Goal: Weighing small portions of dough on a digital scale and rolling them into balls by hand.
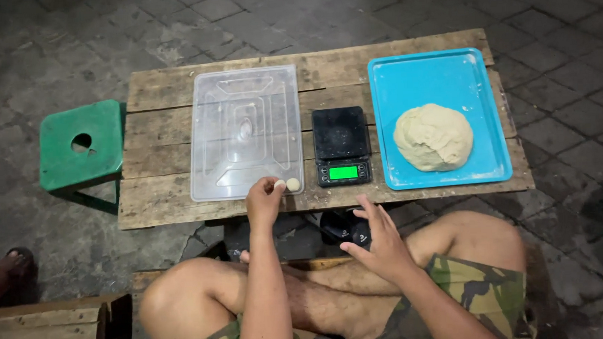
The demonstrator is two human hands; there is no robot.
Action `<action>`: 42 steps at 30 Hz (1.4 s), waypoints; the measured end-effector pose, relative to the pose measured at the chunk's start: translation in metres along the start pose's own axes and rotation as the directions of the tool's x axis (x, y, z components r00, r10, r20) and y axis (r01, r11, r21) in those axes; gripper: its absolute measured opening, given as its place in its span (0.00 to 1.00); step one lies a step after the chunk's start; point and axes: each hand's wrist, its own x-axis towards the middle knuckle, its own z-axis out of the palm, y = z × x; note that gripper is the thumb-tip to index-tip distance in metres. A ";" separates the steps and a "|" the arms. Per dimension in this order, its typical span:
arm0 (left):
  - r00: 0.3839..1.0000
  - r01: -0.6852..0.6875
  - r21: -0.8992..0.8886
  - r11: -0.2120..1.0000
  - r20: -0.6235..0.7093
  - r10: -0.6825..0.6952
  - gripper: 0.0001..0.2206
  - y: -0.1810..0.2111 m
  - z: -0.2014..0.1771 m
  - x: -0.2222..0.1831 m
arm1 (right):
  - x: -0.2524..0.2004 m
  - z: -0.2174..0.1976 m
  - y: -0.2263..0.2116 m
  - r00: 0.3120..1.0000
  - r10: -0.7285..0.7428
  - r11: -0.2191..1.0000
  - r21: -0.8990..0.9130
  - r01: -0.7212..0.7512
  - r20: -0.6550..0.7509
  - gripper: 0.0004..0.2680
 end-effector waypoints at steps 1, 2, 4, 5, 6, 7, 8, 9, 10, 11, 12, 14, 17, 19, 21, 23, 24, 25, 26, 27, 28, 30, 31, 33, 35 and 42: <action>0.999 -0.037 0.030 0.999 0.002 0.037 0.09 0.007 -0.003 -0.002 | 0.000 -0.001 -0.002 1.000 0.007 1.000 0.011 -0.007 0.014 0.42; 0.997 -0.071 0.060 0.996 -0.001 0.072 0.08 0.013 -0.007 -0.005 | 0.001 -0.001 -0.005 0.999 0.009 1.000 0.025 -0.010 0.031 0.41; 0.996 -0.081 0.075 0.994 -0.017 0.082 0.09 0.011 -0.006 -0.007 | 0.001 -0.004 -0.011 0.999 0.012 1.000 0.021 -0.012 0.041 0.40; 0.995 -0.089 0.092 0.992 -0.035 0.093 0.10 0.010 -0.006 -0.007 | 0.001 -0.006 -0.015 0.999 0.013 1.000 0.017 -0.014 0.051 0.39; 0.995 -0.090 0.090 0.992 -0.035 0.093 0.10 0.016 -0.009 -0.011 | 0.000 -0.004 -0.014 0.999 0.012 1.000 0.015 -0.013 0.051 0.39; 0.991 -0.121 0.064 0.991 -0.055 0.124 0.14 0.022 -0.011 -0.014 | 0.000 -0.003 -0.012 0.998 0.018 1.000 0.008 -0.019 0.059 0.39; 0.985 -0.152 0.040 0.988 -0.076 0.155 0.17 0.028 -0.014 -0.018 | 0.000 -0.002 -0.010 0.997 0.025 1.000 0.001 -0.025 0.068 0.39; 0.985 -0.152 0.040 0.988 -0.076 0.155 0.17 0.022 -0.011 -0.013 | 0.000 -0.001 -0.008 0.997 0.024 1.000 0.001 -0.025 0.068 0.39; 0.986 -0.149 0.042 0.988 -0.067 0.151 0.13 0.015 -0.009 -0.008 | -0.001 0.001 -0.007 0.998 0.019 1.000 0.014 -0.020 0.053 0.39; 0.987 -0.145 0.045 0.988 -0.058 0.147 0.10 0.009 -0.007 -0.003 | -0.001 0.002 -0.005 0.999 0.015 1.000 0.027 -0.016 0.039 0.39; 0.987 -0.145 0.044 0.988 -0.058 0.147 0.10 0.012 -0.008 -0.006 | 0.000 0.002 -0.005 0.999 0.015 1.000 0.026 -0.016 0.039 0.39; 0.995 -0.091 0.047 0.995 -0.042 0.093 0.09 0.019 -0.012 -0.012 | 0.000 0.001 -0.005 0.999 0.009 1.000 0.026 -0.010 0.040 0.38; 0.999 0.008 -0.045 0.999 -0.046 -0.010 0.08 0.007 -0.006 -0.005 | -0.001 0.003 -0.003 0.999 0.007 1.000 0.028 -0.009 0.050 0.37; 0.999 0.015 -0.057 0.998 -0.047 -0.018 0.07 0.009 -0.007 -0.008 | 0.000 0.002 -0.005 0.998 0.009 1.000 0.029 -0.011 0.054 0.37; 0.998 0.023 -0.068 0.997 -0.048 -0.027 0.07 0.008 -0.008 -0.007 | -0.001 0.002 -0.006 0.998 0.011 0.999 0.030 -0.013 0.058 0.36; 0.999 0.025 0.000 1.000 -0.047 -0.025 0.08 0.006 -0.006 -0.004 | -0.001 0.003 -0.007 0.998 0.012 0.999 0.036 -0.014 0.054 0.36; 0.999 0.025 0.000 1.000 -0.048 -0.025 0.08 0.010 -0.008 -0.008 | -0.001 0.002 -0.007 0.998 0.012 0.999 0.036 -0.014 0.054 0.36; 0.994 -0.024 0.094 0.995 -0.102 0.034 0.07 0.015 -0.010 -0.013 | -0.001 0.002 -0.007 0.998 0.012 0.999 0.035 -0.014 0.054 0.36; 0.984 -0.068 0.190 0.979 -0.149 0.097 0.06 0.020 -0.011 -0.017 | -0.002 0.002 -0.007 0.998 0.013 0.999 0.033 -0.015 0.055 0.36; 0.984 -0.068 0.190 0.979 -0.149 0.097 0.06 0.017 -0.009 -0.017 | -0.002 0.002 -0.006 0.998 0.013 0.999 0.033 -0.015 0.054 0.36; 0.960 -0.154 0.205 0.967 -0.199 0.195 0.08 0.015 -0.006 -0.016 | -0.001 0.002 -0.006 0.998 0.017 0.999 0.036 -0.019 0.058 0.35; 0.924 -0.237 0.224 0.945 -0.249 0.291 0.11 0.012 -0.003 -0.018 | -0.001 0.003 -0.006 0.998 0.019 0.999 0.040 -0.022 0.062 0.35; 0.891 -0.306 0.286 0.908 -0.250 0.379 0.08 0.012 -0.003 -0.020 | 0.000 0.002 -0.007 0.998 0.019 0.999 0.041 -0.022 0.063 0.35; 0.851 -0.373 0.346 0.861 -0.242 0.466 0.05 0.011 -0.002 -0.022 | 0.000 0.000 -0.009 0.998 0.022 0.999 0.040 -0.024 0.061 0.35; 0.795 -0.476 0.404 0.781 -0.182 0.578 0.06 0.007 -0.004 -0.022 | -0.001 -0.002 -0.011 0.996 0.025 0.999 0.042 -0.029 0.080 0.34; 0.812 -0.480 0.419 0.771 -0.120 0.571 0.06 0.016 -0.007 -0.025 | -0.001 0.000 -0.008 0.996 0.013 0.999 0.034 -0.016 0.087 0.34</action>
